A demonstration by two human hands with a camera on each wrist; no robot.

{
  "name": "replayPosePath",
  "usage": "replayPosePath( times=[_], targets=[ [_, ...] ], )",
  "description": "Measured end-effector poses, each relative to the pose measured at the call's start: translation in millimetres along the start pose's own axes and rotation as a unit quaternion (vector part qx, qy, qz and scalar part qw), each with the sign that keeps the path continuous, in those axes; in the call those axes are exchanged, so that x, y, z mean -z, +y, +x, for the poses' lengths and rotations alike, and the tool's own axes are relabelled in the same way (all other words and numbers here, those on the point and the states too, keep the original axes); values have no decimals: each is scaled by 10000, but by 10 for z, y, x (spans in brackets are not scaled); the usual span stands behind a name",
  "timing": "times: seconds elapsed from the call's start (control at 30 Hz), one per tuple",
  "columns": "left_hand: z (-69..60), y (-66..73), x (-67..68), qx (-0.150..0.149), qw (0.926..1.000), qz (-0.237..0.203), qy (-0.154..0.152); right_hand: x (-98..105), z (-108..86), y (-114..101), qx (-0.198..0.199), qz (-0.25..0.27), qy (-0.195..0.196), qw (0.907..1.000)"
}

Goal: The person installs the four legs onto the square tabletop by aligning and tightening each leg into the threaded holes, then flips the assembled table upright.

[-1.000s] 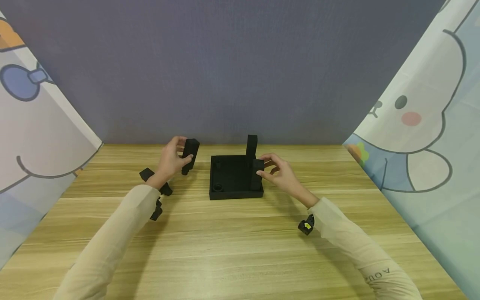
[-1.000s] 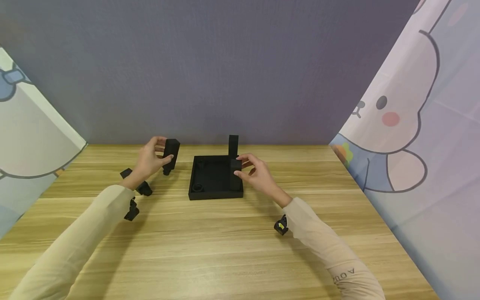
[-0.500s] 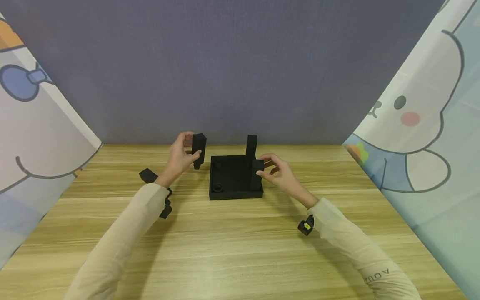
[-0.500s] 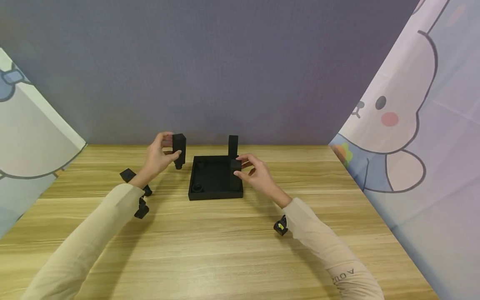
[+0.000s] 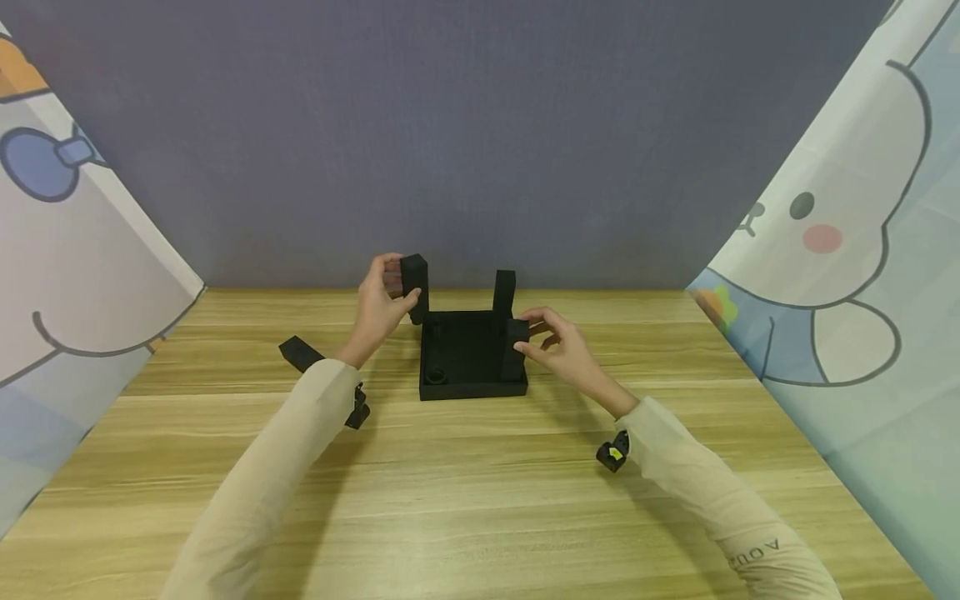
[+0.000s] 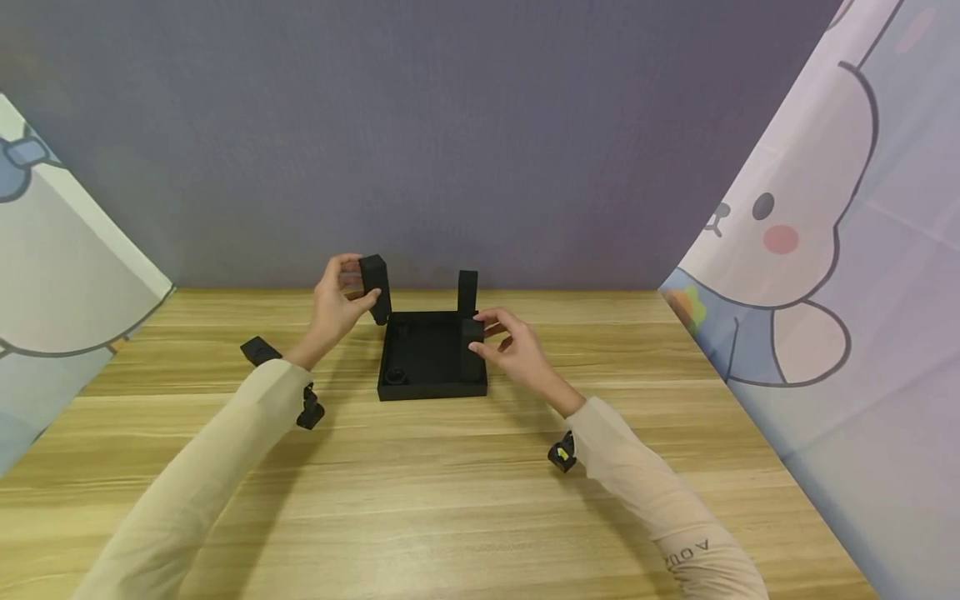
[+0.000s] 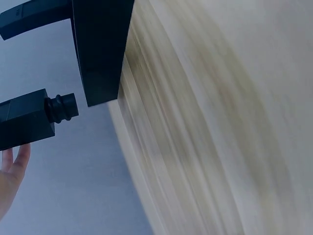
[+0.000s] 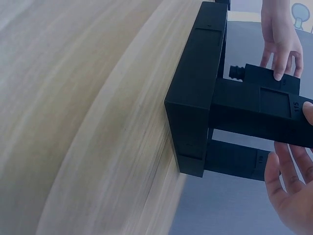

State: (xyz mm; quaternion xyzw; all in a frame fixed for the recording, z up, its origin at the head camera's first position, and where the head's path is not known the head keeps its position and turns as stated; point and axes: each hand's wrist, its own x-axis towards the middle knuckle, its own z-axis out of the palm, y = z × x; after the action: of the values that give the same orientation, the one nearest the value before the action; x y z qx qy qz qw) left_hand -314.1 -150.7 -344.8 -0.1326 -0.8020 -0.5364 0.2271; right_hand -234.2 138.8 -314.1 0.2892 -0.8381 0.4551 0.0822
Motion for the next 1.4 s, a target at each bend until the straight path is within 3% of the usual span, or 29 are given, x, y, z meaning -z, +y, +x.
replayPosePath(
  times=[0.4,0.47,0.57,0.63,0.7,0.83,1.2,1.4],
  targets=[
    [25,-19,-201,-105,9991,-344,206,-3,-4,4,43,16,25,10000],
    [-5,70,-202,-109,9990,-393,180,-4,-3,13,88,24,42,9999],
    [-13,72,-226,-123,9988,-431,182,-7,-3,17,103,38,47,9999],
    [-20,67,-239,-114,9986,-478,181,-5,-4,15,95,35,41,9999],
    [1,-23,-274,-88,9986,-479,203,-3,-6,10,47,25,28,10000],
    [-8,-30,-303,16,9990,-404,170,-1,-5,11,-34,2,10,10000],
    [-23,-66,-323,127,9992,-387,48,-7,-3,0,-28,-7,37,10000],
    [-38,62,-277,183,9984,-522,-127,-5,-2,11,-61,40,22,10000]
  ],
)
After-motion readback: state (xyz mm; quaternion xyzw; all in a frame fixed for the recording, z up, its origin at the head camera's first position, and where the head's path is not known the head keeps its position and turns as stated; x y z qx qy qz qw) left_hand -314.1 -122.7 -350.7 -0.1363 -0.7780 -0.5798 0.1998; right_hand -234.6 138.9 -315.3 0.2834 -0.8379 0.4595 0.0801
